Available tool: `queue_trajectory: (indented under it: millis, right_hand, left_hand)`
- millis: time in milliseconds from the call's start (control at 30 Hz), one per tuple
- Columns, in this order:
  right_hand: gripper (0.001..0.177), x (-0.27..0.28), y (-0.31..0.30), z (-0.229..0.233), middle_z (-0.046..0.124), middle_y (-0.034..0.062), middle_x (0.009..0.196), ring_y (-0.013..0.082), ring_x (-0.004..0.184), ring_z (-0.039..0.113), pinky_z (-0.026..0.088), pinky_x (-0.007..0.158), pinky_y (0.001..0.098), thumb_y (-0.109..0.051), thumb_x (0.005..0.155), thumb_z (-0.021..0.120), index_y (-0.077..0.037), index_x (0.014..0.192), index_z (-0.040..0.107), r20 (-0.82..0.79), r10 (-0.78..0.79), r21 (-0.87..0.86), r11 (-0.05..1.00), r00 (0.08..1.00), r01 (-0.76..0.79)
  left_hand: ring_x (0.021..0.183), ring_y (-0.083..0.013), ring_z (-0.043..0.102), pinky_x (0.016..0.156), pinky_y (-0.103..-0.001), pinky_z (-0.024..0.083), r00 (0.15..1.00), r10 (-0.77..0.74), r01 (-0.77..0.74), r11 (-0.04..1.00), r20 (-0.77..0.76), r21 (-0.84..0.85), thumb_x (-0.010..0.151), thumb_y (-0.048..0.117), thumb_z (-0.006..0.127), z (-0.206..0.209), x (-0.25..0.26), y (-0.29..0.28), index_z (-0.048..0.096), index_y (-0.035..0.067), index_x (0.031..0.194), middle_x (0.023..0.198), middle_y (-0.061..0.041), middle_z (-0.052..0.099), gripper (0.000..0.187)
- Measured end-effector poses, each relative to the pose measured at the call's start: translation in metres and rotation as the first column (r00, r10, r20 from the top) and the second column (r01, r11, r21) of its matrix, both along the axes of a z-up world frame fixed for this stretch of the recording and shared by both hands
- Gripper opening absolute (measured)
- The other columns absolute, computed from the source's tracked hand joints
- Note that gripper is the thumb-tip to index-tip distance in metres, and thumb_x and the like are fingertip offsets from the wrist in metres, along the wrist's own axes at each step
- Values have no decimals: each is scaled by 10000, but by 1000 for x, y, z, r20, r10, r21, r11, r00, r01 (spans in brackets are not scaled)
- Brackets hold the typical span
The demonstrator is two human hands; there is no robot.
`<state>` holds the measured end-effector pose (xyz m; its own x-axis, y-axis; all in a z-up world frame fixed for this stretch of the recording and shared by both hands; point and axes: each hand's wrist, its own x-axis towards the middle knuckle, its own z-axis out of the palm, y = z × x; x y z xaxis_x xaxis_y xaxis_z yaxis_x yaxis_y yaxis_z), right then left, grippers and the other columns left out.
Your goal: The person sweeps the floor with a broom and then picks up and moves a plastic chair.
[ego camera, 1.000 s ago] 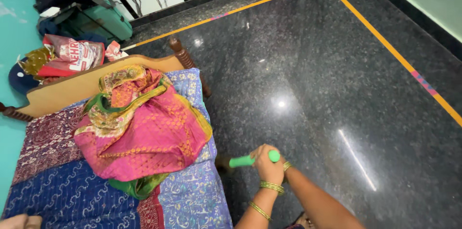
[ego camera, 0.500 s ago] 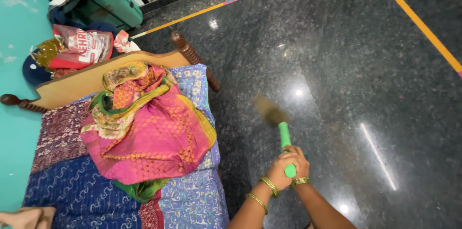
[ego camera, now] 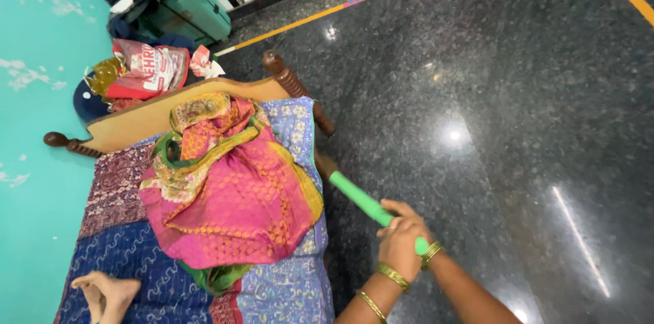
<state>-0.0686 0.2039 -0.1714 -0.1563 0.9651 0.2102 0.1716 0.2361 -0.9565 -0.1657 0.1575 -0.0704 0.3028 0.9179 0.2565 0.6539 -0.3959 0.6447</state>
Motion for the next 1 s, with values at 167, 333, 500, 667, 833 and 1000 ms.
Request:
queue_trajectory:
  millis: [167,333,500,667,833,1000]
  right_hand:
    - [368,-19,23,-109,710,109,1164,229,1118,668,526,992,370,-76,769,787,-61,1114,661,-242,176,-156,964,954,-218]
    - [208,-52,43,-174,743,88,1102,245,1214,650,516,1070,401,-58,812,818,-63,964,676,-140,281,222,943,950,-246]
    - [96,-91,34,-199,700,133,1247,293,1248,632,502,1068,400,-67,944,701,-72,1038,723,-344,134,-90,980,929,-175]
    - [327,-98,22,-195,552,124,1411,286,1350,535,477,1080,396,-133,845,753,-175,1167,711,147,142,-102,987,979,-128]
    - [371,-85,15,-161,507,126,1436,310,1347,486,448,1055,428,-213,770,861,-158,1099,697,147,142,-168,979,979,-117]
    - [213,-62,0,-164,707,87,1093,262,1202,652,376,1191,497,-81,819,799,-93,1016,717,74,-148,280,952,986,122]
  left_hand:
    - [1164,-394,547,974,-460,486,998,52,-57,983,-35,-173,663,18,749,-49,-34,25,674,60,1039,1227,-123,569,385]
    - [1222,-393,550,1004,-506,462,982,-85,39,964,-166,-263,729,-1,714,-121,-49,34,698,97,1051,1271,-120,569,337]
    - [1235,-404,545,1096,-623,370,939,-287,279,958,-189,-66,651,-51,722,-171,-84,38,724,81,1023,1201,-129,608,394]
    - [1222,-351,584,1078,-689,333,880,-413,337,891,-235,-304,707,-17,733,-197,-106,37,722,135,1038,1150,-87,637,365]
    - [1232,-326,587,1083,-739,282,858,-476,432,872,-193,-230,662,-41,730,-192,-96,29,698,129,1020,1149,-54,658,397]
    - [1233,-290,604,1106,-710,335,869,-491,469,855,-57,-222,699,-21,703,-189,-68,26,668,138,991,1072,-33,652,334]
